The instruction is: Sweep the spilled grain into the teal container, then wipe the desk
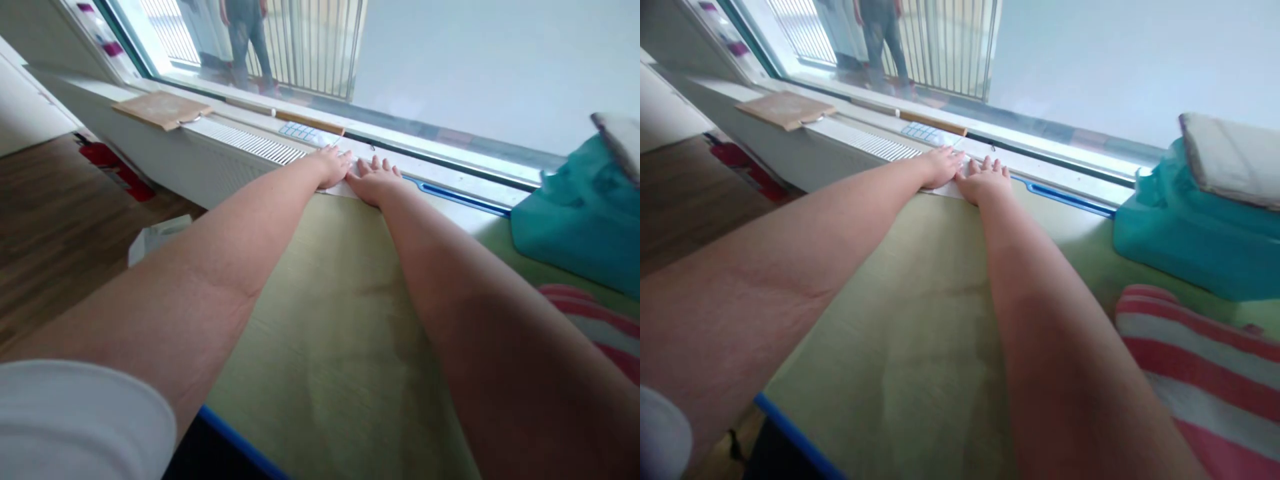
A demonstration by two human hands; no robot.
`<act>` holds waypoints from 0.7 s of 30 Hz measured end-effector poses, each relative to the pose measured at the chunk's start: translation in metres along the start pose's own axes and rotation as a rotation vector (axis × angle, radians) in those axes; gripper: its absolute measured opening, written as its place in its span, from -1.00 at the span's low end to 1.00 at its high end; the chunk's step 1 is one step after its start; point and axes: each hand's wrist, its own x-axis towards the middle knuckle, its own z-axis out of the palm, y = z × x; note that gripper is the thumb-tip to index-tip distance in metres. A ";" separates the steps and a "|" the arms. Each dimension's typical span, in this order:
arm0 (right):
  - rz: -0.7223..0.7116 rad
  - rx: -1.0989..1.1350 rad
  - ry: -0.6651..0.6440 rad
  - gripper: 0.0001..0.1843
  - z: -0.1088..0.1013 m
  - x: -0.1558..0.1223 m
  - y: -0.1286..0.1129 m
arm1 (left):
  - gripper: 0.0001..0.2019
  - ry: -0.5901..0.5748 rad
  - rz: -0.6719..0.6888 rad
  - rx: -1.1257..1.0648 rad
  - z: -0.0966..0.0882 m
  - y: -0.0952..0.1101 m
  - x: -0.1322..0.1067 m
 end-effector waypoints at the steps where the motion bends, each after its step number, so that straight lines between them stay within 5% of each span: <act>1: 0.034 -0.036 -0.021 -0.11 -0.003 -0.007 -0.006 | -0.44 -0.043 -0.001 0.064 -0.001 0.001 -0.002; 7: 0.110 -0.178 -0.092 -0.14 -0.011 -0.064 -0.031 | -0.35 -0.140 -0.121 0.238 -0.005 0.024 -0.038; 21: 0.163 -0.147 -0.066 -0.18 0.000 -0.247 -0.082 | -0.38 -0.109 -0.078 0.266 -0.005 0.093 -0.203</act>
